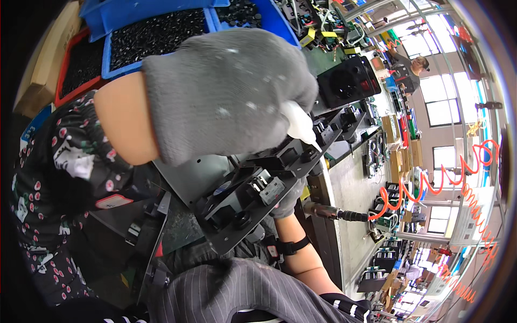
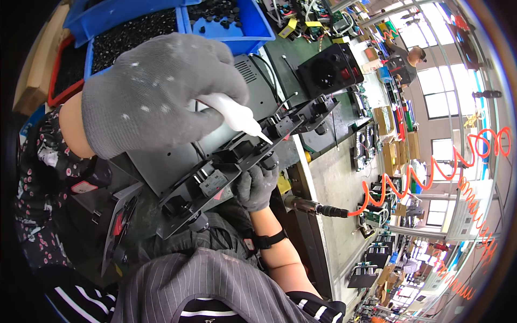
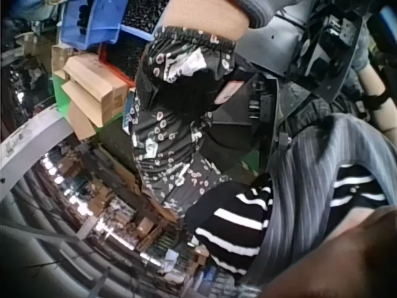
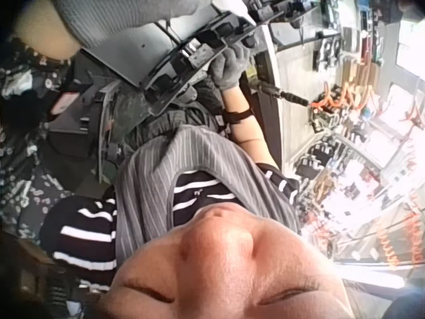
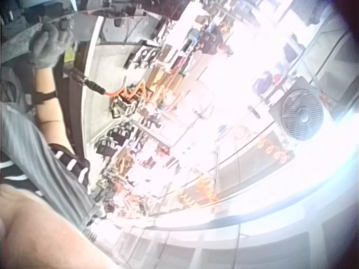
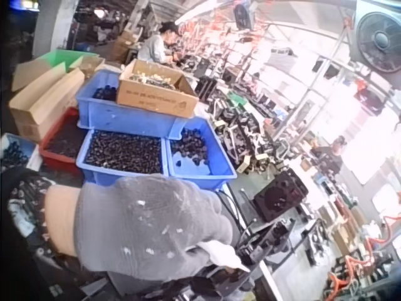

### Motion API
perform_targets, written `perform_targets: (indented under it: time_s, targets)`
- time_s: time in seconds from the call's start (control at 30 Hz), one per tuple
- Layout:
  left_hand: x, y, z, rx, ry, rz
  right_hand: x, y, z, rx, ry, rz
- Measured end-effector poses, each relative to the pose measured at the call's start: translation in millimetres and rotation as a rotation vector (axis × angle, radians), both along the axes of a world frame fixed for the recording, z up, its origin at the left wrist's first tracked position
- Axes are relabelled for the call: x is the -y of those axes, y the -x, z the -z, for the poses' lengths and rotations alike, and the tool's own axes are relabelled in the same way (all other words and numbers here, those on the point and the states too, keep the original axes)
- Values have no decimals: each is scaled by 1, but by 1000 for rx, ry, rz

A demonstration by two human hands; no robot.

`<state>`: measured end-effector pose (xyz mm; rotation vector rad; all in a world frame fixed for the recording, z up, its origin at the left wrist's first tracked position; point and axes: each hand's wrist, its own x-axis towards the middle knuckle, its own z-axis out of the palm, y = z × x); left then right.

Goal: Manually assemble electronic components and secure with screws using a pneumatic screwdriver.

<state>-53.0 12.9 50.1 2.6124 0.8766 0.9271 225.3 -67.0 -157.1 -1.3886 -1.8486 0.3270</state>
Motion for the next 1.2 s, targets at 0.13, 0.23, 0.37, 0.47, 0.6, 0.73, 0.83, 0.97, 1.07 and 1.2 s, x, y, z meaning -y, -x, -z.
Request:
perform_targets:
  time_s: [0.13,0.23,0.37,0.47,0.6,0.73,0.83,0.97,1.07,1.2]
  targets:
    - [-7,-2,3,122,61,-81,-3,11,-29,242,-272,-109]
    - [-21,-10,-4,124,180,-67,-4,16,-34,224,-263,-89]
    - [-40,-32,-10,92,144,-79,-7,15,-39,204,-303,-114]
    - [-55,-46,-10,25,79,-49,-5,16,-39,191,-291,-118]
    - [-63,-65,-11,-10,207,-82,-5,15,-36,191,-294,-105]
    - [-64,-78,-15,-110,231,-51,-5,15,-36,179,-292,-94]
    - [-66,-83,-9,-197,62,-55,-5,15,-34,182,-312,-98]
    - [-67,-89,-13,-290,44,-97,-5,13,-29,195,-307,-107]
    - [-71,-87,-3,-138,-194,-59,-3,11,-26,209,-306,-116]
    - [-72,-77,-23,-147,53,115,-3,8,-22,205,-272,-123]
